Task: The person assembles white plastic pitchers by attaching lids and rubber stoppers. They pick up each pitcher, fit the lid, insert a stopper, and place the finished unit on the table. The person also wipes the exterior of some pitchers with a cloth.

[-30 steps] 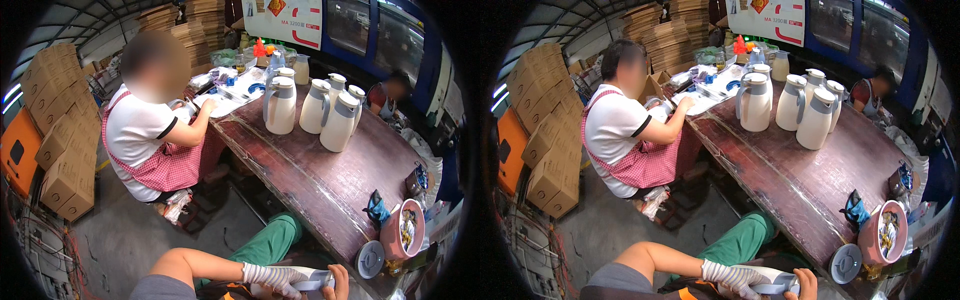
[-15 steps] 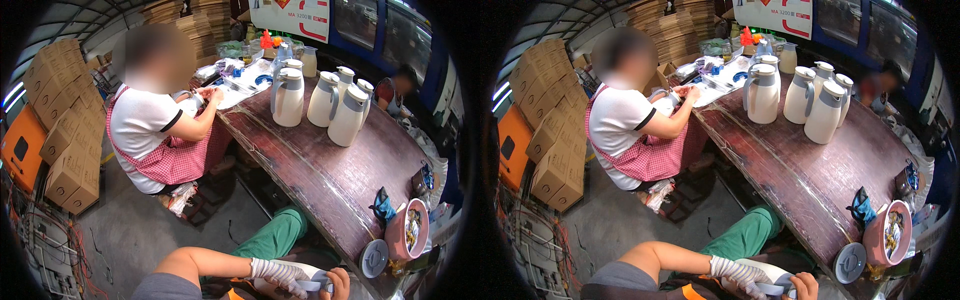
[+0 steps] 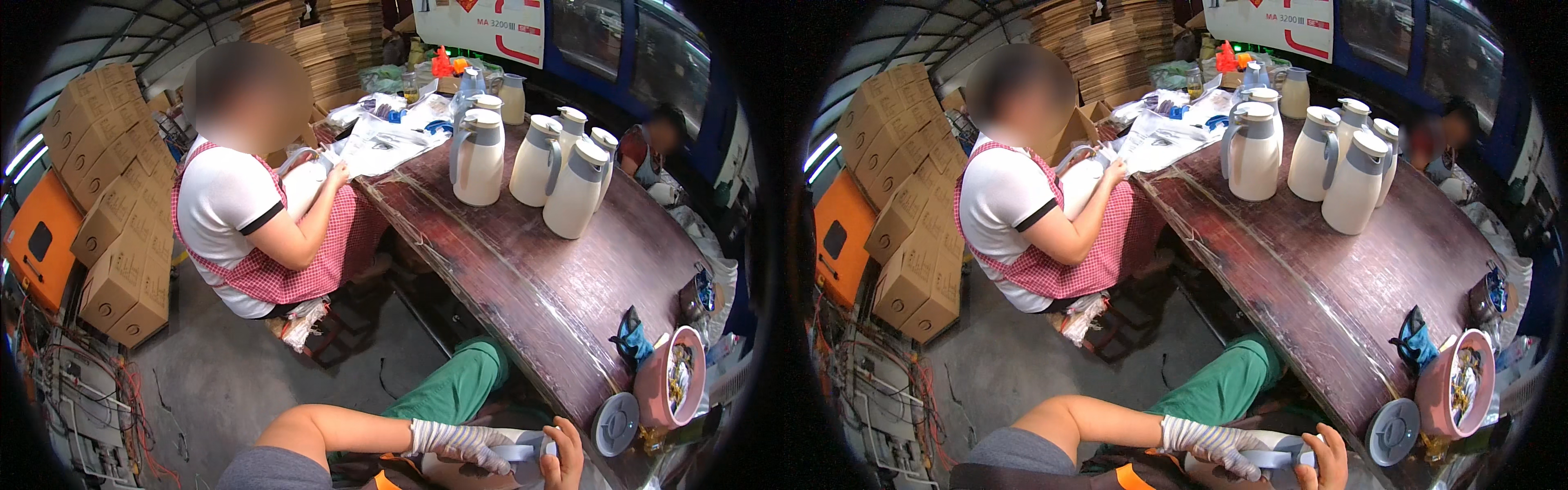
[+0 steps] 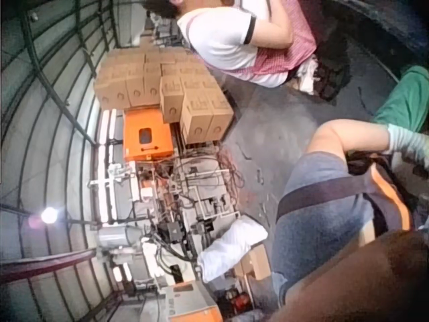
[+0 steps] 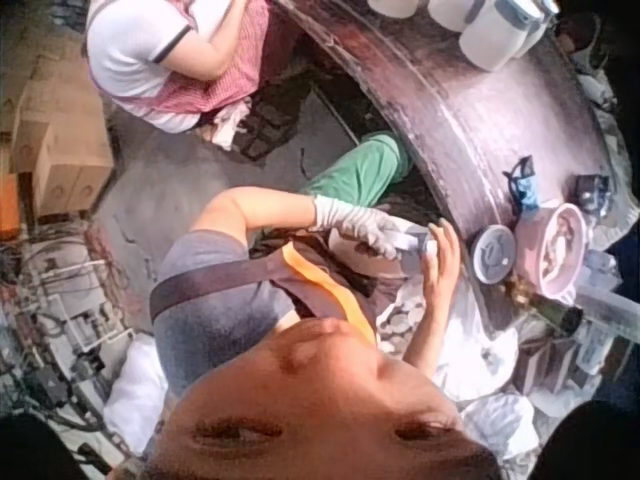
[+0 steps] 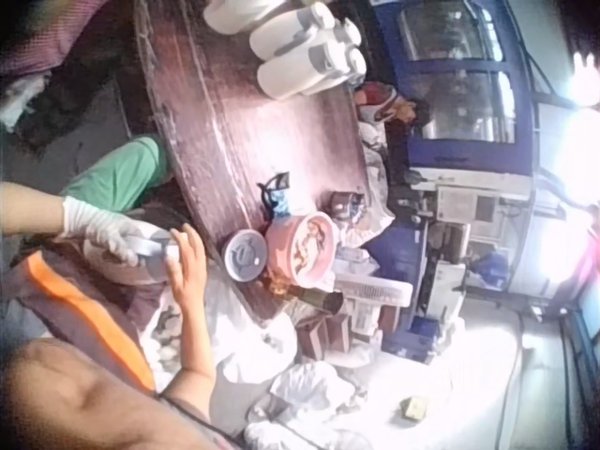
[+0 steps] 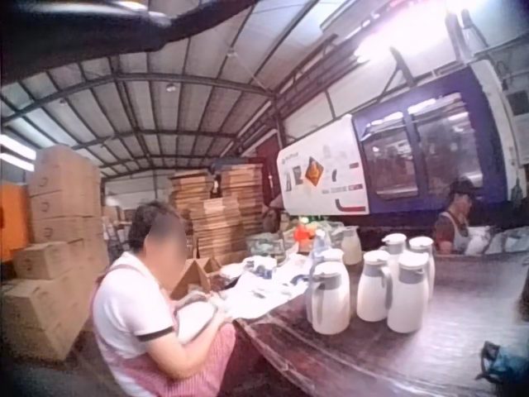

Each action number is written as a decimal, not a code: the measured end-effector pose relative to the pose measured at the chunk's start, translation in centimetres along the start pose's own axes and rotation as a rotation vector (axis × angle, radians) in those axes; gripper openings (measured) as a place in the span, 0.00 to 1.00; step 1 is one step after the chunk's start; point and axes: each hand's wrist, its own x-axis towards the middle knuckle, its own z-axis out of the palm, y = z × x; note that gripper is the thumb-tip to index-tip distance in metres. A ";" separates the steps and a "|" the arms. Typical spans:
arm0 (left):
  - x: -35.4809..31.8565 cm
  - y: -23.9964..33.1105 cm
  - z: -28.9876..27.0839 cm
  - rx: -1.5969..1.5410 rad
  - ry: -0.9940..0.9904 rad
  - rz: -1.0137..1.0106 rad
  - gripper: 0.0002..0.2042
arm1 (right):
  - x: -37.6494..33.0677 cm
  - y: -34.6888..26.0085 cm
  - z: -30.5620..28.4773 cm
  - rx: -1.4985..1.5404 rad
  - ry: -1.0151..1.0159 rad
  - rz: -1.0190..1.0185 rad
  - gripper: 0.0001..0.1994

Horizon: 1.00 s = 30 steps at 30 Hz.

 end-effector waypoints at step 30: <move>6.1 1.4 0.7 -0.091 0.468 0.238 0.16 | 2.8 27.3 -27.4 -0.242 0.316 0.501 0.05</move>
